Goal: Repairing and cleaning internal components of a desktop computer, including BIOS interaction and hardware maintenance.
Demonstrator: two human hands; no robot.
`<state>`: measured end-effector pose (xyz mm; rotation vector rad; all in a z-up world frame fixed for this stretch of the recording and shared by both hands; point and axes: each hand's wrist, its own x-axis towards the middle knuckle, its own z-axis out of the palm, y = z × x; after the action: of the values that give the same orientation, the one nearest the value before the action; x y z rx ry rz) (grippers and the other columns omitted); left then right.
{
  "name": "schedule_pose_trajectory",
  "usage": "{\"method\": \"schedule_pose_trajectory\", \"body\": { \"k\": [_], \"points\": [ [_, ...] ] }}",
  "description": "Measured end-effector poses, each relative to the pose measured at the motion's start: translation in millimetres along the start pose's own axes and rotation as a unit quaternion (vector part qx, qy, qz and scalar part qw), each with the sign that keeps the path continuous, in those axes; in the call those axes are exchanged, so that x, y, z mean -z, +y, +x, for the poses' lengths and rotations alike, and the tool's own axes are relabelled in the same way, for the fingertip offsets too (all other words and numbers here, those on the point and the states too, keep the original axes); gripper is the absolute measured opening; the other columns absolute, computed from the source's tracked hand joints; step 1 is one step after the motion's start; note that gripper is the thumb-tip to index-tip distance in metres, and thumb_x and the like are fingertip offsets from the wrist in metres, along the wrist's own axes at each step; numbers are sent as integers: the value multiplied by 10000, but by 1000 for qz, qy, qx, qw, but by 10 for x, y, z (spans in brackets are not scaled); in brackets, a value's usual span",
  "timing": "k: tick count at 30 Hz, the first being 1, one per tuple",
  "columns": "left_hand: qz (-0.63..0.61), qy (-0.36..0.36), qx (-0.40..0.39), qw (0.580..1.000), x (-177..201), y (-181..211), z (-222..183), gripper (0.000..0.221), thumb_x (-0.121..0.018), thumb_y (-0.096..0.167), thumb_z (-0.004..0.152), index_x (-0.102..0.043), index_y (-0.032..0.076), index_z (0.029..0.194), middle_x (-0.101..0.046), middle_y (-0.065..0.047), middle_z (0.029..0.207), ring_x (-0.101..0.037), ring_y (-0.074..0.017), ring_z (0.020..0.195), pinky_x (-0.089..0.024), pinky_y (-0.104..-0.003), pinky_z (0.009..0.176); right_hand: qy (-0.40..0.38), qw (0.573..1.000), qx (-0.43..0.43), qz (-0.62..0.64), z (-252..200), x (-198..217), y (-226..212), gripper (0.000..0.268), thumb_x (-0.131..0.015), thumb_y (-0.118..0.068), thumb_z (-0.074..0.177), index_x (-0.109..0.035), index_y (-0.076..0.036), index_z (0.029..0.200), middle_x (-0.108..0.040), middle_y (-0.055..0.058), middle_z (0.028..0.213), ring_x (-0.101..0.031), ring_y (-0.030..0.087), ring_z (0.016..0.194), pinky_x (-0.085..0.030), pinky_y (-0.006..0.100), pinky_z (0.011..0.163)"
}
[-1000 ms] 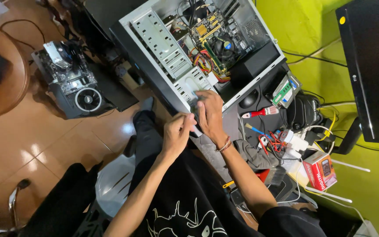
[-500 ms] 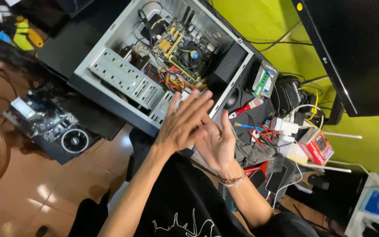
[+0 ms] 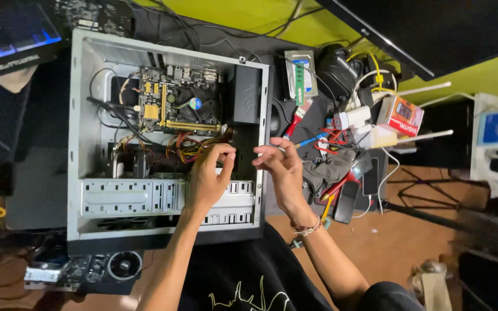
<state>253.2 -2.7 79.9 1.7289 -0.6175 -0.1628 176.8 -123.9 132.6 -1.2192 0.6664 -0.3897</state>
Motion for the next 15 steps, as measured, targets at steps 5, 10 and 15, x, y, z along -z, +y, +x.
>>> {"method": "schedule_pose_trajectory", "body": {
  "k": [5,10,15],
  "points": [
    [0,-106,25,994,-4,-179,153,123,-506,213,865,-583,119,851,-617,-45,750,-614,-227,676,-466,-317,644,134,990,-45,-6,54,392,180,271,-460,-14,786,-409,-32,1052,-607,160,852,-609,200,669,-490,275,610],
    [-2,-143,24,989,-137,-262,204,211,-447,234,904,-587,108,809,-613,-52,690,-614,-250,666,-475,-313,640,234,966,-109,-17,117,598,278,158,-462,-43,797,-451,-41,955,-612,143,830,-601,187,642,-473,281,581],
    [49,-125,19,991,-140,-389,154,185,-488,237,880,-601,123,788,-584,-44,612,-606,-231,630,-479,-295,609,202,970,-138,-5,283,630,444,96,-435,-77,831,-510,-22,853,-617,178,785,-627,239,631,-490,314,573]
  ]
}}
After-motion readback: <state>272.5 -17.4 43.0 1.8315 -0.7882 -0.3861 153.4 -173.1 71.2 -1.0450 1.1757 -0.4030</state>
